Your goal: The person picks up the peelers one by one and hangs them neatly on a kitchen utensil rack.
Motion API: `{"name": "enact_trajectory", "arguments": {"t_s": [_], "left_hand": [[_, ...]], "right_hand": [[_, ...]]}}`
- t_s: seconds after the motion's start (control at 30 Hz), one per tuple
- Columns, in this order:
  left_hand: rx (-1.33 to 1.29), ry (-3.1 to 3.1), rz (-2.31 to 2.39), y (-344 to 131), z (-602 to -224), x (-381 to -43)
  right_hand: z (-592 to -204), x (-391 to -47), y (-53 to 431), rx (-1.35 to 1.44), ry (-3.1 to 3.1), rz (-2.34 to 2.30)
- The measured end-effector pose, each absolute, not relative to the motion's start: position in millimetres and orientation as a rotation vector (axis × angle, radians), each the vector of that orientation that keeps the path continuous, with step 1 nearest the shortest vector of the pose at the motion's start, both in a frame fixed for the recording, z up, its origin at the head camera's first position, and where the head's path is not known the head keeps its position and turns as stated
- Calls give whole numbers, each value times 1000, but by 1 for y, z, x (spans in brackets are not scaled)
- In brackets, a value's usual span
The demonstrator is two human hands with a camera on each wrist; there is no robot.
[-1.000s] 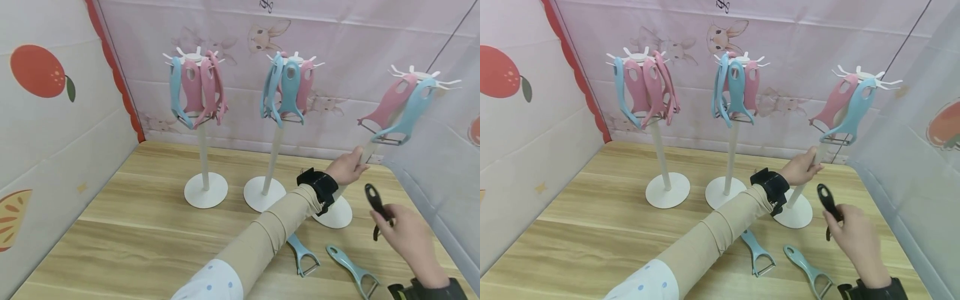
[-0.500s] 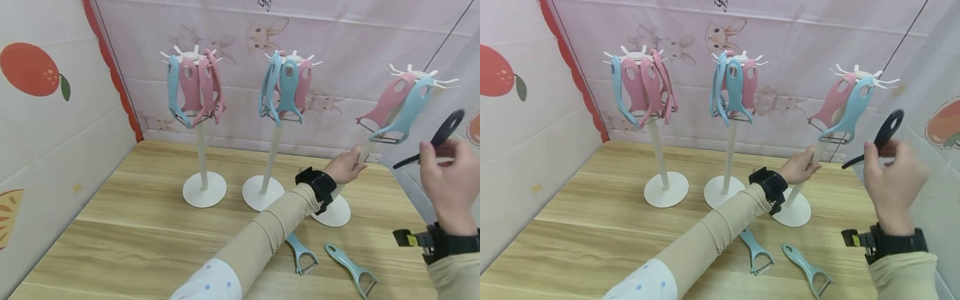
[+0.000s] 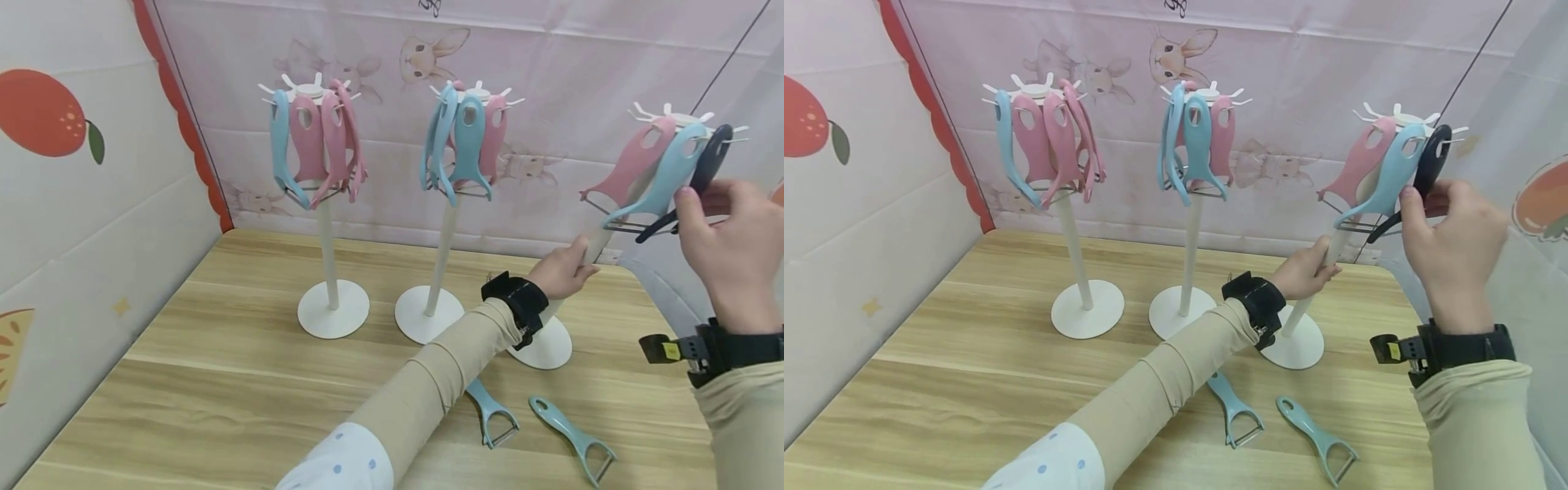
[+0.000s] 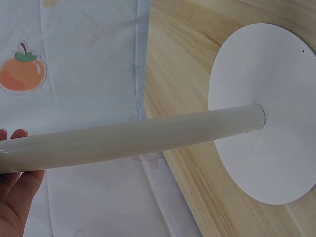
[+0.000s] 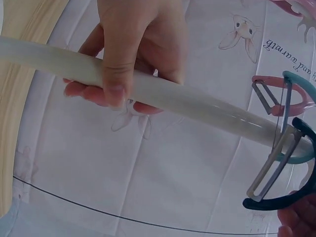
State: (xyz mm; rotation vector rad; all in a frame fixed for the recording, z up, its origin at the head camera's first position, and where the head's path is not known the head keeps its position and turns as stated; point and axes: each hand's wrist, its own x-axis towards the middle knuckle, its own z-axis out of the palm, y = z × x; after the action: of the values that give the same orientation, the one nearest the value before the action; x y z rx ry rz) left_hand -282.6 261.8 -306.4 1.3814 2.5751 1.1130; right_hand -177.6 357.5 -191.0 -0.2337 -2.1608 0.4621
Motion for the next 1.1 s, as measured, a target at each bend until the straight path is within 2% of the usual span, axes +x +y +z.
{"name": "enact_trajectory", "arguments": {"t_s": [0.23,0.57,1.1], "left_hand": [[1388,2575,1110,262,-306,-282],[1412,2606,1108,264,-308,-284],[1381,2623,1083,262,-307,-282]], "right_hand": [[-198,-174,360,-240,-2225,451],[-229,-156,359,-162,-2336,327],[-333,-126,360,104,-3147,290]]}}
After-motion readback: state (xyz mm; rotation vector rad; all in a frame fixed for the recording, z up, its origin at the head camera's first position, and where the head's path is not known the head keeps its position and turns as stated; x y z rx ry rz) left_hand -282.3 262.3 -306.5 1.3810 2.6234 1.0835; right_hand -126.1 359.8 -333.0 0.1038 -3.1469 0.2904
